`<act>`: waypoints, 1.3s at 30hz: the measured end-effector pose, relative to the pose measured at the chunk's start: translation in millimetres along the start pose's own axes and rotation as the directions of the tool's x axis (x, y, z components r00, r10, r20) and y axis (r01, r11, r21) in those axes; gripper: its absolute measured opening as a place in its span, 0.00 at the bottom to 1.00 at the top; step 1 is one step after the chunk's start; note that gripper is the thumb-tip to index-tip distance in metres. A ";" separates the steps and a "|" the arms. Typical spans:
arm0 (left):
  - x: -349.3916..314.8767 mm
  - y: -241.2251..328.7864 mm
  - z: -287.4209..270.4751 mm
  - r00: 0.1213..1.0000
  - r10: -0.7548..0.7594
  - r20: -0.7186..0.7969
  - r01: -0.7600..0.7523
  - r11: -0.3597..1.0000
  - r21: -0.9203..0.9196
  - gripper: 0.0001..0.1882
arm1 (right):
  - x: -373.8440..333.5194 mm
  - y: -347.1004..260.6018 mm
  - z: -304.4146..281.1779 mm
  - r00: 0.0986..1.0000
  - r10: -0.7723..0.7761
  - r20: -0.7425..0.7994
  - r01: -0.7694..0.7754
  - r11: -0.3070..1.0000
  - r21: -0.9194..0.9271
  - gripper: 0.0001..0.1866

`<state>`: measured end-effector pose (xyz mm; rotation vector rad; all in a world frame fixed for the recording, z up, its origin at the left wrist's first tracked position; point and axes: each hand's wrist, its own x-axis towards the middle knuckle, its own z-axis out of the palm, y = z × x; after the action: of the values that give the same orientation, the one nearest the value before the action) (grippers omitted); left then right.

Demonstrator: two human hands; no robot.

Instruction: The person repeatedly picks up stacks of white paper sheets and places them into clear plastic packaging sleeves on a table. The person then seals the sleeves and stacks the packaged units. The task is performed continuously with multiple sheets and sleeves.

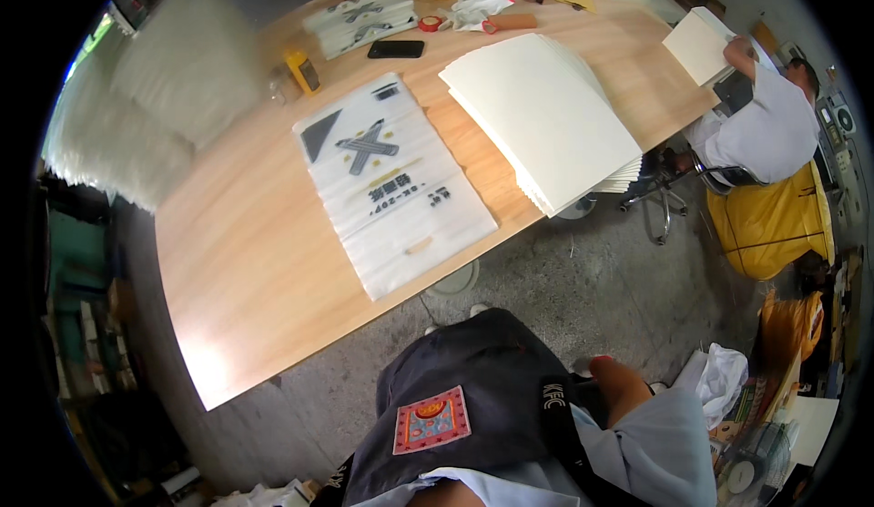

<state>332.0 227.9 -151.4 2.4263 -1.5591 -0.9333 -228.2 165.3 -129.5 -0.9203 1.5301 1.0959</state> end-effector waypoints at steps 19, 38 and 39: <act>-113.8 -3.1 51.0 0.735 -0.589 0.336 0.662 0.518 -0.541 0.12 | -42.9 76.4 -79.6 0.993 0.027 -0.119 -0.016 0.995 0.097 0.18; -121.2 -45.4 -2.4 0.741 -0.595 0.312 0.662 0.567 -0.491 0.09 | -63.7 -98.8 -161.9 0.323 -0.499 -0.804 0.546 0.792 -0.272 0.11; -118.0 -46.3 0.2 0.744 -0.587 0.318 0.660 0.573 -0.487 0.09 | -92.1 -123.5 -175.6 0.238 -0.505 -0.829 0.533 0.782 -0.324 0.09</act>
<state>334.8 350.3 -119.0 2.4521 -0.2419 -1.4194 -143.8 -36.6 -47.6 -2.0434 1.7688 -0.0428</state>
